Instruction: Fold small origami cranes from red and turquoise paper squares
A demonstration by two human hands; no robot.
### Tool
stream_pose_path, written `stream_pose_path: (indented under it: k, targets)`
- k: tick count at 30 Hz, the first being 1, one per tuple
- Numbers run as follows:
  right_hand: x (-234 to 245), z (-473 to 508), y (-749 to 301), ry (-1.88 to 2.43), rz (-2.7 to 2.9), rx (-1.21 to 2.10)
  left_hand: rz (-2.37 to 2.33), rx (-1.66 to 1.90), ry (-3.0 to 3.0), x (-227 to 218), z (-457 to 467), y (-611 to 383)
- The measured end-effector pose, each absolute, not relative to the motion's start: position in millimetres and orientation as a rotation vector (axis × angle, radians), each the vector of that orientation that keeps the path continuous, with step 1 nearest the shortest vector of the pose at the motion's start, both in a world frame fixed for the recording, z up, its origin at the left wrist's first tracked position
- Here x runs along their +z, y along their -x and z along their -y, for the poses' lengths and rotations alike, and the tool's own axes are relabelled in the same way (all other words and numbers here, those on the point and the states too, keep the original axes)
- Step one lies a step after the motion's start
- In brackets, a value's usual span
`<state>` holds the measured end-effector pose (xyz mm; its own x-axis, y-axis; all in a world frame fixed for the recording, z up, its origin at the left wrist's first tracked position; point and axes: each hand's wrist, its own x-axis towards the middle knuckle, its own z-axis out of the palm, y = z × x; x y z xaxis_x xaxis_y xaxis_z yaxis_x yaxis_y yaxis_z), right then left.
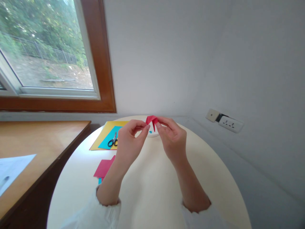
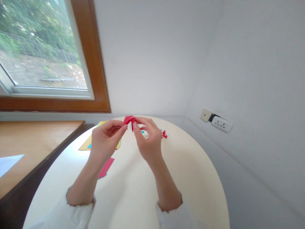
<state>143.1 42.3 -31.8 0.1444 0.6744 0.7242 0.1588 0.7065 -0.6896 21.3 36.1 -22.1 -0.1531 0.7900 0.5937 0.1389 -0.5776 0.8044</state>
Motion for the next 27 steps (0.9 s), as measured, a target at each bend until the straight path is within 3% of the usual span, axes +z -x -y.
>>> stream_pose_path:
  k: [8,14,27]
  targets:
    - [-35.7,-45.5,-142.6,0.803,1.399,0.297,-1.105,1.842,-1.867,-27.6,-38.1,-19.7]
    - [-36.1,-45.2,-142.7,0.792,1.416,0.221,-1.014,1.872,-1.699,-24.8,-37.4,-20.8]
    - [-34.7,-43.0,-139.6,0.741,1.538,-0.299,-1.09,1.968,-1.909,-26.5,-37.9,-17.1]
